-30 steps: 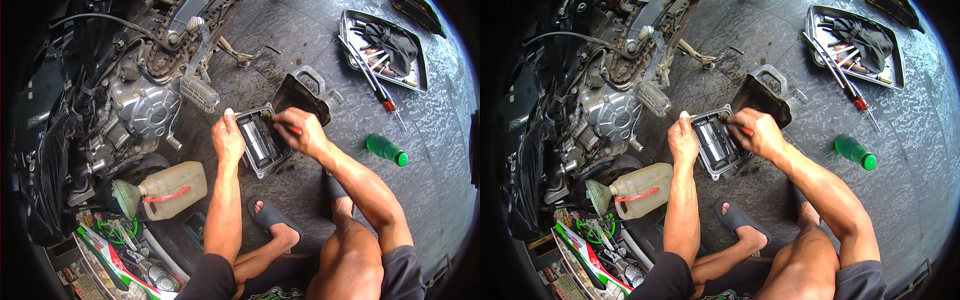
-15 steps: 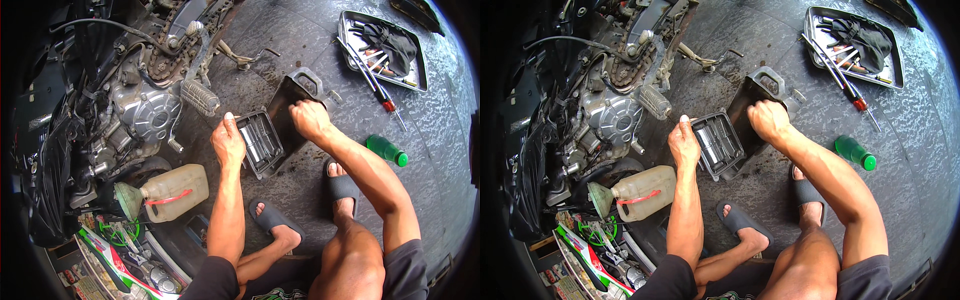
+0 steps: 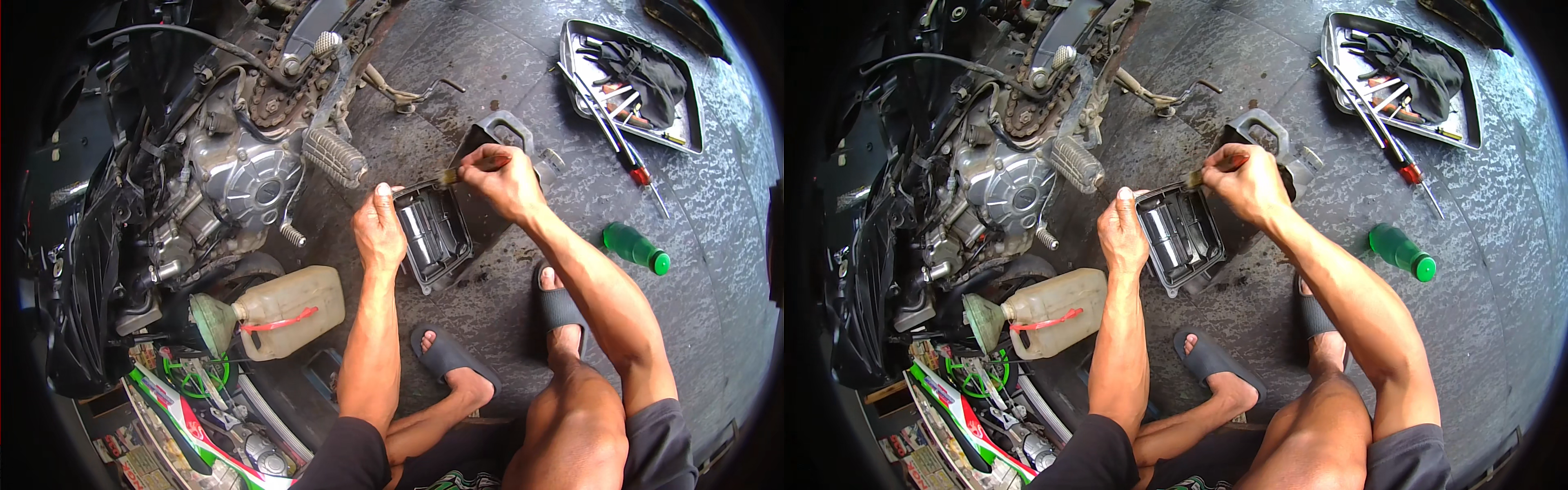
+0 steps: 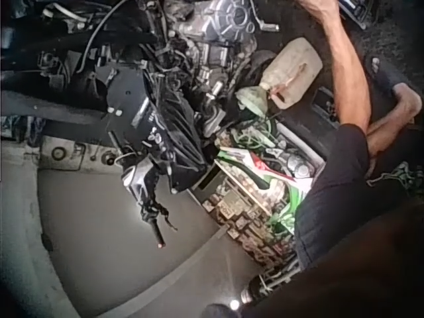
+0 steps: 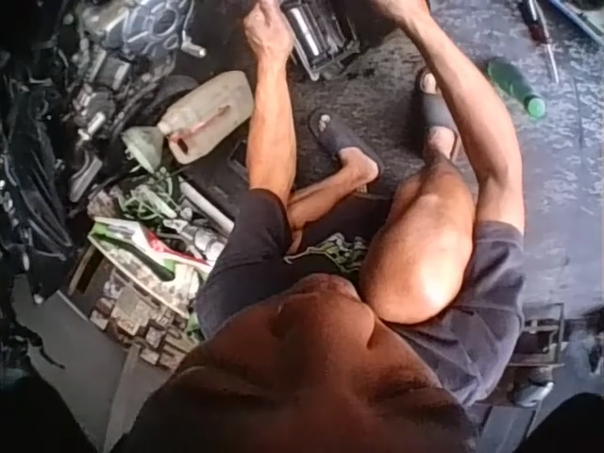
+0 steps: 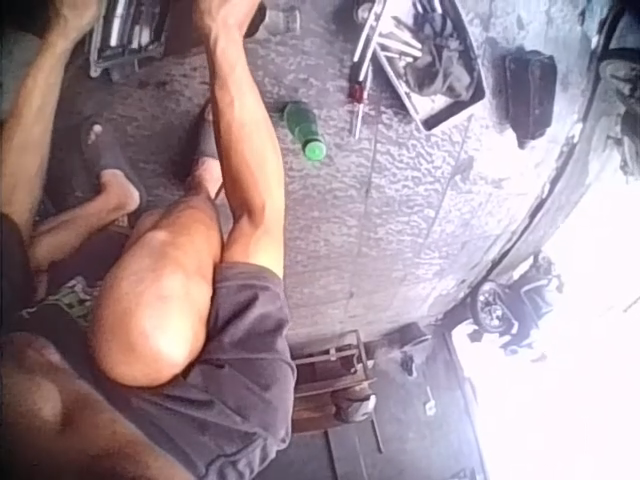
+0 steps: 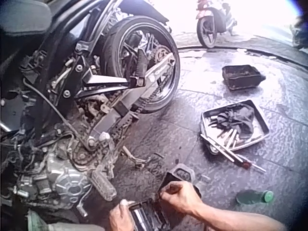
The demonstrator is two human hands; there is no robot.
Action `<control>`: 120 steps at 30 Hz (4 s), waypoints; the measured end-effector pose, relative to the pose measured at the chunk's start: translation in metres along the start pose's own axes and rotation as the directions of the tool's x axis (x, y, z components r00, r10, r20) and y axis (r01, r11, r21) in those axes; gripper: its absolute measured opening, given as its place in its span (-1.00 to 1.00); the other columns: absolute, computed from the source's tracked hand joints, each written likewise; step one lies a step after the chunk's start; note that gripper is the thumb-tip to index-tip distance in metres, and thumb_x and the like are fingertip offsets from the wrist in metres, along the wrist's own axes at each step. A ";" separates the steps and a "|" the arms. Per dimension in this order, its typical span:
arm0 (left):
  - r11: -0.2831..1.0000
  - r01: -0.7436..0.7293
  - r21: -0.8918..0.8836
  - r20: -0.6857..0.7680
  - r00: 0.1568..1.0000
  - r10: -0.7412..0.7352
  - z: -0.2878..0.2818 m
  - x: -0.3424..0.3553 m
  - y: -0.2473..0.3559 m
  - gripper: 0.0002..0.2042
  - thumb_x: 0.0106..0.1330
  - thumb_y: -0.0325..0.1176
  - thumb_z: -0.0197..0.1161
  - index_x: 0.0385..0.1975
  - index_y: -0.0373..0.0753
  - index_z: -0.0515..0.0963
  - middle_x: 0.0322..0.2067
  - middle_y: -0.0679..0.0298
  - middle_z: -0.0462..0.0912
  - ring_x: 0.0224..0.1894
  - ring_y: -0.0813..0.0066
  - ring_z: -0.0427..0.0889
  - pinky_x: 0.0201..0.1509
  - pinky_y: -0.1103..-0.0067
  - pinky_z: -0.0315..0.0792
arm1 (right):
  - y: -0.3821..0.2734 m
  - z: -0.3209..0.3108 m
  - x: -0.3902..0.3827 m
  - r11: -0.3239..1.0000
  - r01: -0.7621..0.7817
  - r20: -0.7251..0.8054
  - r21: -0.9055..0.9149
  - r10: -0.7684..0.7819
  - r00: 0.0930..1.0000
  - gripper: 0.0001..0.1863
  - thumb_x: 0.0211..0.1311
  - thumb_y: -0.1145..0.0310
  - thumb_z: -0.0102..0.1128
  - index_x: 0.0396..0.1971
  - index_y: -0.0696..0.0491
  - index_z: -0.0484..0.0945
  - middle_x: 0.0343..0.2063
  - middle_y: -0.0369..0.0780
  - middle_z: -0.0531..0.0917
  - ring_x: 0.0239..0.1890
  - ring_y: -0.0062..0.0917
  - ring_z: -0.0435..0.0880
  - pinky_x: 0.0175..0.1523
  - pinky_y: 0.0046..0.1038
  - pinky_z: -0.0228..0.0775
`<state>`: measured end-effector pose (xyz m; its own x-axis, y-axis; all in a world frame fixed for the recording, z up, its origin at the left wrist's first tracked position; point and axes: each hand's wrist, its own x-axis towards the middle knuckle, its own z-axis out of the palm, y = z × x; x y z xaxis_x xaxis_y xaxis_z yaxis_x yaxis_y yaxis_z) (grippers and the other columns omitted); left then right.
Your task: Cleaning and inspecting motorcycle engine parts using a brush and liquid.
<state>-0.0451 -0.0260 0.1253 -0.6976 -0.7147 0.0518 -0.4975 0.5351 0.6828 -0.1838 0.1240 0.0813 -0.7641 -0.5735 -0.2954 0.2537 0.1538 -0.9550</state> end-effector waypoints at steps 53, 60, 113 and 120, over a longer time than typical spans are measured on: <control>0.765 -0.039 -0.643 -0.281 0.941 -0.189 0.024 -0.001 -0.003 -0.42 0.56 0.03 -0.14 -0.13 -0.47 0.59 -0.24 0.12 0.67 -0.22 0.44 0.66 -0.10 0.56 0.55 | 0.012 -0.001 -0.100 0.987 -0.019 0.182 0.161 -0.011 0.983 -0.85 0.15 0.45 0.34 -0.32 0.19 0.64 -0.45 -0.20 0.72 -0.37 -0.62 0.70 -0.25 -0.53 0.54; 0.858 -0.017 -0.513 -0.323 0.930 -0.175 0.022 -0.001 -0.005 -0.43 0.57 0.01 -0.15 -0.17 -0.46 0.63 -0.27 0.12 0.70 -0.17 0.42 0.64 -0.03 0.49 0.48 | 0.024 -0.007 -0.097 0.855 0.518 0.209 0.025 -0.511 0.834 -0.85 0.10 0.50 0.36 -0.30 0.15 0.65 -0.39 -0.09 0.70 -0.35 -0.29 0.74 -0.22 -0.37 0.59; 0.939 -0.280 -0.201 -0.276 0.936 0.220 0.031 -0.062 0.011 -0.37 0.57 0.10 -0.38 0.18 -0.36 0.40 0.32 -0.06 0.24 0.35 0.08 0.27 0.44 0.21 0.15 | 0.009 -0.030 -0.056 0.701 0.681 0.205 -0.212 -0.649 0.732 -0.55 0.06 0.43 0.46 0.00 0.07 0.59 -0.58 -0.16 0.60 -0.60 -0.38 0.59 -0.47 -0.42 0.46; -0.298 0.558 -0.775 0.631 0.656 -0.414 0.018 -0.069 0.007 -0.26 0.25 0.29 0.18 0.14 -0.30 0.40 0.06 0.01 0.55 0.06 0.07 0.61 0.08 0.12 0.58 | 0.029 -0.025 -0.073 0.580 0.781 0.285 -0.234 -0.727 0.625 -0.50 0.01 0.41 0.48 0.02 0.09 0.58 -0.53 -0.19 0.59 -0.53 -0.32 0.61 -0.42 -0.34 0.50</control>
<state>-0.0102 0.0355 0.1134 -0.5771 -0.4060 -0.7086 0.1589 -0.9069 0.3903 -0.1359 0.1908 0.0749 -0.4931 -0.6994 0.5174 -0.5883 -0.1702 -0.7906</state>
